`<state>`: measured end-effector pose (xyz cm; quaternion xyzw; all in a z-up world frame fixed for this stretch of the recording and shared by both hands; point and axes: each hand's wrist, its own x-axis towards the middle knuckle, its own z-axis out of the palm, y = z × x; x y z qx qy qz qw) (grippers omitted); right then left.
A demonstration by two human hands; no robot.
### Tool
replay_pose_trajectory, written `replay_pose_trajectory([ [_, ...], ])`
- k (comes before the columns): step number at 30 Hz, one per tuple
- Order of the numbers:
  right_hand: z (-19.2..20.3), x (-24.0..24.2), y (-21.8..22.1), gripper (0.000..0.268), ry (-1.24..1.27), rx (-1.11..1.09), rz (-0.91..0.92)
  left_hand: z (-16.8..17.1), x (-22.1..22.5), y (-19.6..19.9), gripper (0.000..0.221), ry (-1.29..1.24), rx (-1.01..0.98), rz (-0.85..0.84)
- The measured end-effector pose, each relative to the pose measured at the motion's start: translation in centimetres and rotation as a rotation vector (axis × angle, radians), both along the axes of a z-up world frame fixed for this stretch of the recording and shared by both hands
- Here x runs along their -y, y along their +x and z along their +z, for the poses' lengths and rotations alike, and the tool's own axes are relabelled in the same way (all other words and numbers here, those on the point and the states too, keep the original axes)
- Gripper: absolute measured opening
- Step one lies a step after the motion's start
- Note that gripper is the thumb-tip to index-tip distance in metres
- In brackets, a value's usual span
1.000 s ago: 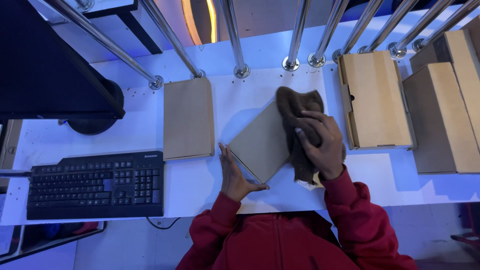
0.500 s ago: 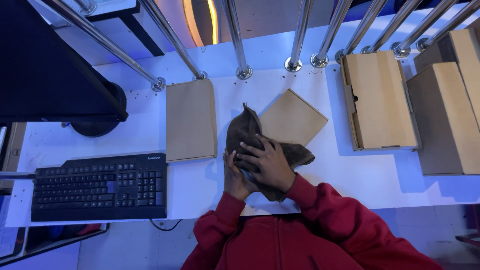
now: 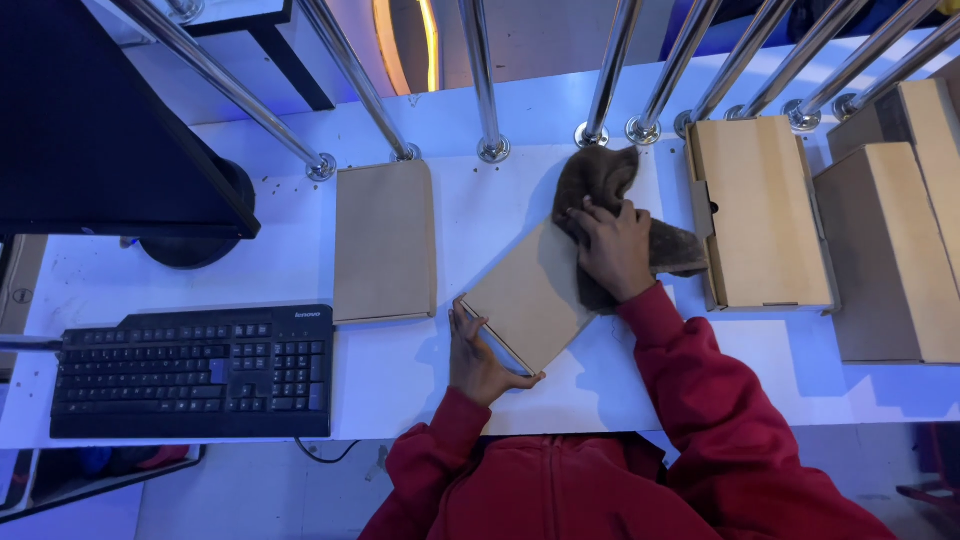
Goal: The person removes a laptop battery from a box, wipes the surfaces of the battery with a cloth, and places the battery back inside the box.
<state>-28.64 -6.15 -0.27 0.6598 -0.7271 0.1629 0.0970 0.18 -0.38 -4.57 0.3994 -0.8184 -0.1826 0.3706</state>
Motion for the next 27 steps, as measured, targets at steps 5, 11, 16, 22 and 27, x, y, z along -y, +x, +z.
replay_pose_trajectory([
  [5, 1.9, -3.9, 8.7, 0.043, 0.063, 0.08, 0.224, -1.8, 0.2, 0.1, 0.125, -0.026, 0.027, -0.014],
  [11, 0.7, -10.2, 12.9, 0.029, 0.067, 0.239, 0.459, -5.7, -0.3, 1.1, 0.119, 0.028, 0.262, 0.051],
  [16, 0.4, -15.0, 11.5, 0.026, 0.039, 0.14, 0.471, 0.9, -1.2, 0.4, 0.086, 0.072, 0.1, 0.013],
  [22, -1.0, -15.4, 11.0, 0.031, -0.012, 0.064, 0.458, 0.9, -0.5, 0.1, 0.029, 0.199, -0.01, 0.013],
  [27, -0.5, -11.2, 9.1, 0.032, 0.013, 0.127, 0.419, -2.1, 0.4, -0.3, 0.114, -0.057, 0.026, 0.068],
])
